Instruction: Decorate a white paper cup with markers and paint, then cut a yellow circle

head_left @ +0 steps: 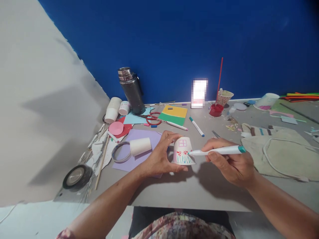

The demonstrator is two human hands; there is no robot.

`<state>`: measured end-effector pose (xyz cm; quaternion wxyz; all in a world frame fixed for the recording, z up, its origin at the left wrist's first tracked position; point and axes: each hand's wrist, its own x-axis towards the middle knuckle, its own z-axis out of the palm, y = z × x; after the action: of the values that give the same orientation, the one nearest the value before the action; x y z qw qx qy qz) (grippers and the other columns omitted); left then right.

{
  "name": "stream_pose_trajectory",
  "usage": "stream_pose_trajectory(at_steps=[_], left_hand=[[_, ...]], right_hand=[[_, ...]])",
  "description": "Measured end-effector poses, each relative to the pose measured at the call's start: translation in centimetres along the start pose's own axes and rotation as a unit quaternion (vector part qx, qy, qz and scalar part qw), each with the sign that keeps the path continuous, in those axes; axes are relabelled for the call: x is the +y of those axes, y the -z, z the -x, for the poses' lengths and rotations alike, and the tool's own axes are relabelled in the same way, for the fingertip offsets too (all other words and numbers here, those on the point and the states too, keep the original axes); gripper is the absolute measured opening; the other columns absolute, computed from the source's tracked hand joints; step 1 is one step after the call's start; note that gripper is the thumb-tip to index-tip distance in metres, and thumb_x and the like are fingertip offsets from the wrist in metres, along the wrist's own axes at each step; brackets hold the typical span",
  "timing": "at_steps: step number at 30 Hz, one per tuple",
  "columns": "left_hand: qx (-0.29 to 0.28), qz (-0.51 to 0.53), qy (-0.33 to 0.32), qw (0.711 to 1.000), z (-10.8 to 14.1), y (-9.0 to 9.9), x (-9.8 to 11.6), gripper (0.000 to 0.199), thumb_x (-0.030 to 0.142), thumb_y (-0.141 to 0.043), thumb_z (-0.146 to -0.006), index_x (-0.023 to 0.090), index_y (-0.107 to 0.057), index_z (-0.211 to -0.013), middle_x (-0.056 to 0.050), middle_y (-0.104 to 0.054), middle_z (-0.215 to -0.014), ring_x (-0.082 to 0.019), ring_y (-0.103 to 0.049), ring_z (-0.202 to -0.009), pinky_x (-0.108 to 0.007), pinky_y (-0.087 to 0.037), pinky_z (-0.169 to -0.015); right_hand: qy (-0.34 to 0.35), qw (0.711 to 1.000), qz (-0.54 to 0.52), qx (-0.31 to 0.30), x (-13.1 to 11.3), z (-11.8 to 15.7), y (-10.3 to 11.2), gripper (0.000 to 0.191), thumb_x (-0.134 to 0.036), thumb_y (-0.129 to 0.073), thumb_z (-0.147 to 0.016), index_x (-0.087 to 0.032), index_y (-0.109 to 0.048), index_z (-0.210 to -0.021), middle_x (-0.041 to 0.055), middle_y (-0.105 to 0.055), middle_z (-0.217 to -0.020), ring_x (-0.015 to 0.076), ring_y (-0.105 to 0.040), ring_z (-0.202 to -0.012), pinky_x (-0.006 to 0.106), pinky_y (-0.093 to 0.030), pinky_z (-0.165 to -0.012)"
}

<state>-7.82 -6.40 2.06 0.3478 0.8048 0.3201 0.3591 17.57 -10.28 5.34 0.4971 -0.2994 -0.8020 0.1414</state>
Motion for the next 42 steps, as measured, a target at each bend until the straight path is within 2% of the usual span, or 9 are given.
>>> stream_pose_trajectory(at_steps=[3, 8, 11, 22, 27, 33, 38, 42], left_hand=[[-0.005, -0.003, 0.012, 1.000, 0.04, -0.04, 0.02, 0.089, 0.056, -0.098, -0.064, 0.029, -0.057, -0.139, -0.011, -0.055, -0.132, -0.035, -0.053, -0.130, -0.058, -0.050, -0.113], [0.002, -0.002, -0.005, 1.000, 0.08, -0.15, -0.17, 0.090, 0.057, -0.097, -0.064, 0.028, -0.056, -0.139, -0.011, -0.054, -0.132, -0.034, -0.054, -0.129, -0.057, -0.051, -0.112], [-0.001, -0.005, -0.007, 1.000, 0.05, -0.18, -0.17, 0.089, 0.056, -0.097, -0.065, 0.028, -0.056, -0.139, -0.011, -0.054, -0.132, -0.034, -0.053, -0.129, -0.058, -0.050, -0.112], [-0.013, -0.006, 0.006, 1.000, -0.01, -0.11, 0.03, 0.090, 0.049, -0.099, -0.062, 0.028, -0.056, -0.139, -0.011, -0.055, -0.132, -0.036, -0.053, -0.132, -0.060, -0.047, -0.117], [-0.010, -0.014, -0.017, 1.000, 0.00, -0.27, 0.10, 0.089, 0.049, -0.099, -0.064, 0.027, -0.056, -0.138, -0.011, -0.054, -0.130, -0.034, -0.053, -0.129, -0.059, -0.048, -0.116], [-0.012, -0.011, -0.016, 1.000, -0.01, -0.27, 0.17, 0.088, 0.049, -0.098, -0.064, 0.028, -0.055, -0.139, -0.011, -0.054, -0.131, -0.035, -0.051, -0.133, -0.060, -0.048, -0.116], [-0.010, -0.022, -0.014, 1.000, 0.08, -0.36, 0.29, 0.089, 0.044, -0.099, -0.062, 0.029, -0.055, -0.138, -0.010, -0.054, -0.130, -0.033, -0.052, -0.127, -0.059, -0.048, -0.114], [-0.016, -0.028, 0.000, 0.999, 0.06, -0.35, 0.53, 0.090, 0.040, -0.099, -0.061, 0.030, -0.055, -0.138, -0.010, -0.054, -0.130, -0.035, -0.051, -0.129, -0.059, -0.046, -0.115]], right_hand=[[-0.010, 1.000, -0.001, -0.014, -0.05, 0.02, -0.03, 0.011, -0.016, -0.059, -0.101, -0.022, -0.068, -0.102, -0.0009, -0.073, -0.076, 0.0090, -0.055, -0.049, 0.020, -0.041, -0.043], [-0.026, 1.000, 0.004, -0.003, 0.12, 0.27, -0.03, 0.011, -0.019, -0.059, -0.102, -0.022, -0.069, -0.102, -0.0001, -0.073, -0.076, 0.0110, -0.059, -0.051, 0.022, -0.045, -0.047], [-0.029, 1.000, 0.002, -0.010, 0.13, 0.23, -0.02, 0.010, -0.019, -0.060, -0.101, -0.023, -0.070, -0.100, -0.0011, -0.071, -0.072, 0.0110, -0.059, -0.049, 0.022, -0.044, -0.045], [-0.041, 0.999, -0.006, 0.018, 0.44, 0.49, 0.06, 0.013, -0.019, -0.058, -0.102, -0.023, -0.070, -0.100, -0.0014, -0.070, -0.070, 0.0110, -0.061, -0.050, 0.021, -0.048, -0.047], [-0.045, 0.999, -0.020, 0.007, 0.17, 0.19, -0.12, 0.014, -0.023, -0.057, -0.105, -0.022, -0.070, -0.100, -0.0019, -0.068, -0.067, 0.0108, -0.060, -0.049, 0.021, -0.047, -0.046], [-0.050, 0.998, -0.036, 0.031, 0.15, 0.18, -0.23, 0.015, -0.026, -0.058, -0.105, -0.022, -0.071, -0.099, 0.0004, -0.071, -0.067, 0.0135, -0.063, -0.049, 0.024, -0.049, -0.045], [-0.059, 0.998, -0.022, 0.000, 0.08, 0.02, -0.40, 0.015, -0.026, -0.058, -0.105, -0.023, -0.071, -0.098, -0.0009, -0.070, -0.067, 0.0121, -0.060, -0.047, 0.023, -0.046, -0.044], [-0.058, 0.998, -0.035, 0.010, 0.08, -0.02, -0.54, 0.014, -0.026, -0.058, -0.104, -0.023, -0.071, -0.100, -0.0007, -0.070, -0.067, 0.0130, -0.061, -0.048, 0.023, -0.047, -0.046]])
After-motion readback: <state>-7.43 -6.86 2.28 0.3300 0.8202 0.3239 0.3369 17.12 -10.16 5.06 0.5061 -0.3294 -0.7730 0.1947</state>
